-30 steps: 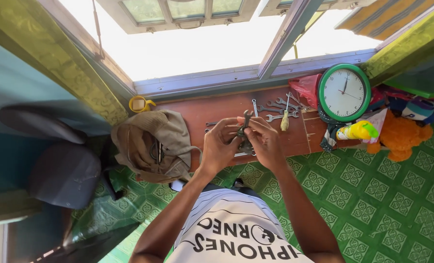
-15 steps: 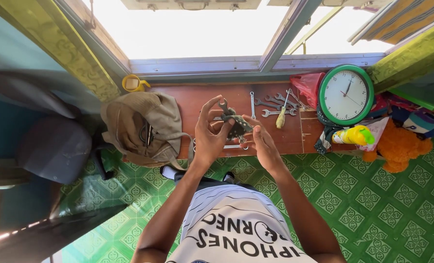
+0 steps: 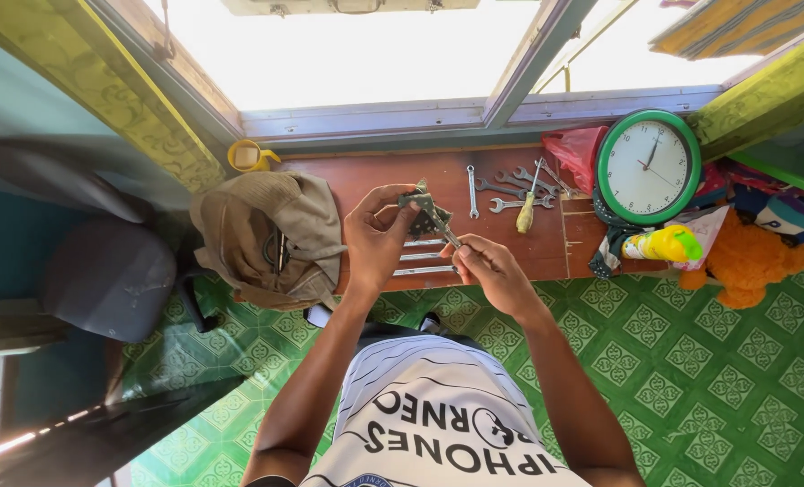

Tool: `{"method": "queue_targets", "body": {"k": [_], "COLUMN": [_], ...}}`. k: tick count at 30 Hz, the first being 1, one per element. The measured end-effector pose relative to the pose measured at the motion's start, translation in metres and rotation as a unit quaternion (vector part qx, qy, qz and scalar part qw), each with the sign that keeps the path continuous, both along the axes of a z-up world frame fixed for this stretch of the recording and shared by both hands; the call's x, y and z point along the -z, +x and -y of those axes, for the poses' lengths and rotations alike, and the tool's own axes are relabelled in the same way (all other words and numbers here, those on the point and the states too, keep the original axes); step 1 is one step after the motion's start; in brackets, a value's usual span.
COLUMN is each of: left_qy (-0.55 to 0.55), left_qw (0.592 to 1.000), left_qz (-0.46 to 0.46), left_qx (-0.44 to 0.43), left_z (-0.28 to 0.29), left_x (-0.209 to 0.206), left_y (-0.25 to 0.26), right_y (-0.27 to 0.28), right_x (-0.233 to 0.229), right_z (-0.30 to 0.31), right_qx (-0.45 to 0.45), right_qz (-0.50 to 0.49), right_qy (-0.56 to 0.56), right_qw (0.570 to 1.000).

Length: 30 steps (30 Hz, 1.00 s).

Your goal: Organize various sizes of wrenches and small mechanical components on a table.

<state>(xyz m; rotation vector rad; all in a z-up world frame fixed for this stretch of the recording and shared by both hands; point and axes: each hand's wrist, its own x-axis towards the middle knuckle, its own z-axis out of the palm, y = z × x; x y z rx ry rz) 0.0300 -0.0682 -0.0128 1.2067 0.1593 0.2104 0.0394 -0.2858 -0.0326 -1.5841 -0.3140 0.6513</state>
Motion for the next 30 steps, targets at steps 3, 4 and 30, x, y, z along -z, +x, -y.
{"method": "queue_targets", "body": {"k": [3, 4, 30], "left_qy": [-0.004, -0.002, -0.035], "left_qw": [1.000, 1.000, 0.995], "left_qz": [0.021, 0.020, 0.017], "left_qx": [0.001, 0.005, 0.096], "left_z": [-0.004, -0.004, -0.053], "left_x": [-0.007, -0.012, 0.000], "left_y": [0.005, 0.005, 0.033], "right_y": [0.004, 0.004, -0.005], "right_x": [-0.006, -0.008, -0.017], "right_z": [-0.008, -0.013, -0.030], "right_qx": [0.010, 0.014, 0.111], "right_qz": [0.028, 0.027, 0.067], "right_qy": [0.023, 0.025, 0.055], "right_qw": [0.999, 0.999, 0.990]}}
